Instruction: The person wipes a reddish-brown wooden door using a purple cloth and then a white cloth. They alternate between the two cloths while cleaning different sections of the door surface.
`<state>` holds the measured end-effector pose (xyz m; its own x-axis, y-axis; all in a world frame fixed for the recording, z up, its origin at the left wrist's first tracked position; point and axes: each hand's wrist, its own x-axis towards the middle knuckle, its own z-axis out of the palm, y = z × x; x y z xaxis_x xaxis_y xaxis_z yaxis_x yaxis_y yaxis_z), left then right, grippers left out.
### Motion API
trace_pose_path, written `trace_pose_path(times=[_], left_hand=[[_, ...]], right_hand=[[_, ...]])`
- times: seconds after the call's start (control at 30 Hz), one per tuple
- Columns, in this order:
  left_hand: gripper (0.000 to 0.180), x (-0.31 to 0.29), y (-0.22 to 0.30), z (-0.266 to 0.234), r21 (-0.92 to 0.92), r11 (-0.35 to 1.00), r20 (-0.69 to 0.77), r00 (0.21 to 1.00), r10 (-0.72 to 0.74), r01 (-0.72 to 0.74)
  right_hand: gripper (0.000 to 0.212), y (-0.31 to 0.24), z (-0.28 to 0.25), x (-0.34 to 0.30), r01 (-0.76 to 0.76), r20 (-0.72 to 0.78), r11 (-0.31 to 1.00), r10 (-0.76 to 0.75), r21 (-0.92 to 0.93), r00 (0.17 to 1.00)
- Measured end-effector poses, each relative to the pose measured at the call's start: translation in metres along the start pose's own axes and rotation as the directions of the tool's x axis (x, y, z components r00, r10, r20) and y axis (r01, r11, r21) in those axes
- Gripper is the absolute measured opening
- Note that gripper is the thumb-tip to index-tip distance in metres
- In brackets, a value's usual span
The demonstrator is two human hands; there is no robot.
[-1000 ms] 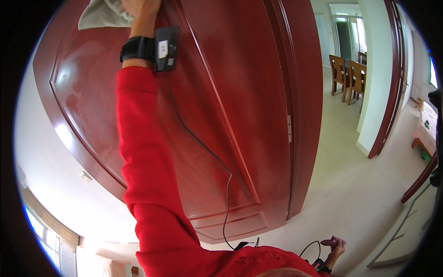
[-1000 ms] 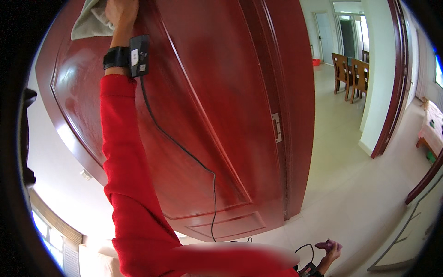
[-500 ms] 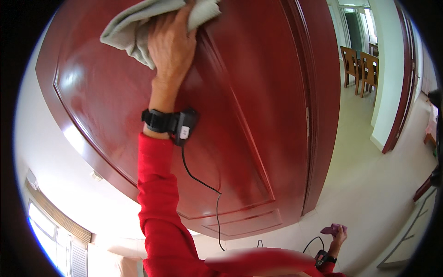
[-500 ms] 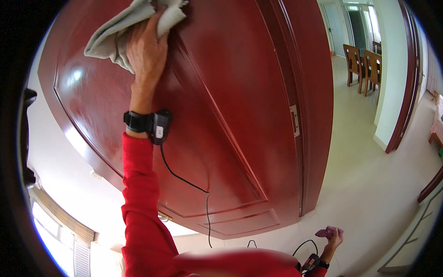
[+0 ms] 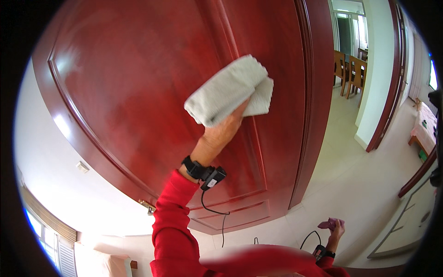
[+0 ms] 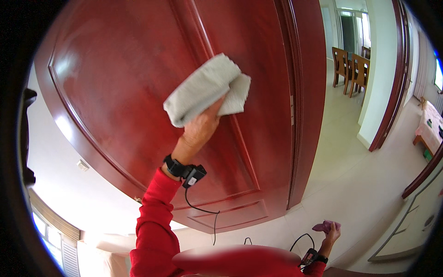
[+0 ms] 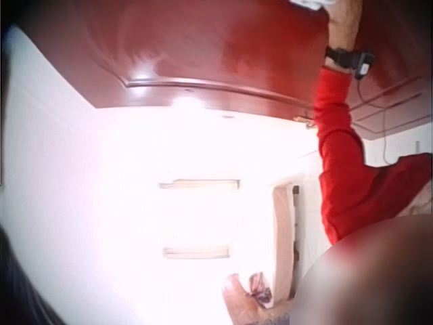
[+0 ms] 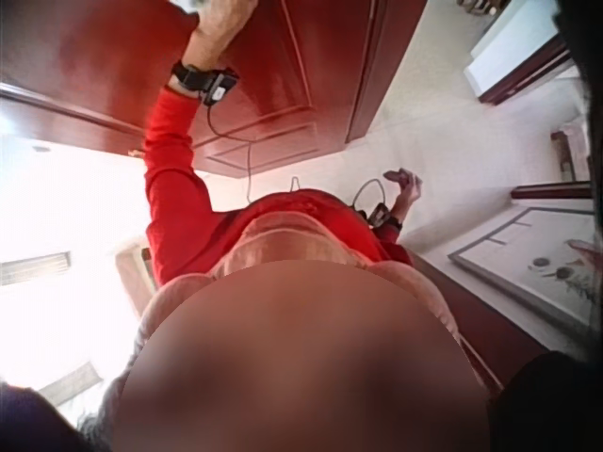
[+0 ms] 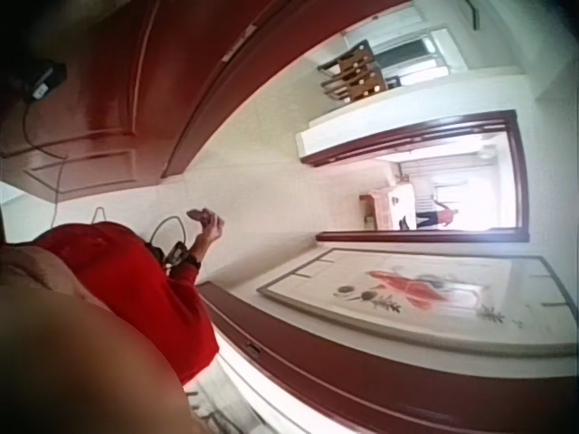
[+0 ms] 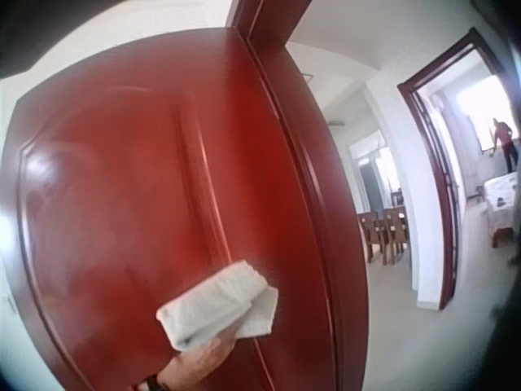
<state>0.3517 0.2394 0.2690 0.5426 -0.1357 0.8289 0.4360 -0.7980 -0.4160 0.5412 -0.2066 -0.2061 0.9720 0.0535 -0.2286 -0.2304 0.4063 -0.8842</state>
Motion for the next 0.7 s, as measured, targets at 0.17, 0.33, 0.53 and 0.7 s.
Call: trace_pose_path(times=[0.17, 0.33, 0.53, 0.7], left_hand=[[0.068, -0.060, 0.016, 0.019, 0.257, 0.957, 0.031, 0.991, 0.128, -0.132], [0.055, -0.086, 0.008, 0.032, 0.045, 0.991, 0.053, 0.991, 0.121, -0.123], [0.057, -0.065, 0.000, 0.009, -0.033, 0.988, 0.118, 0.981, 0.152, -0.149], [0.042, -0.014, -0.011, -0.030, -0.057, 0.989, 0.073, 0.988, 0.139, -0.135]], right_hand=[[0.014, -0.005, -0.025, -0.009, 0.030, -0.030, 1.000, -0.030, 0.000, 0.999], [0.015, -0.012, -0.040, -0.016, 0.119, 0.055, 0.993, -0.119, 0.001, 0.991], [0.012, -0.019, -0.054, -0.012, 0.107, 0.040, 0.994, -0.107, 0.010, 0.993], [0.015, -0.022, -0.051, -0.004, 0.144, 0.116, 0.989, -0.146, 0.027, 0.982]])
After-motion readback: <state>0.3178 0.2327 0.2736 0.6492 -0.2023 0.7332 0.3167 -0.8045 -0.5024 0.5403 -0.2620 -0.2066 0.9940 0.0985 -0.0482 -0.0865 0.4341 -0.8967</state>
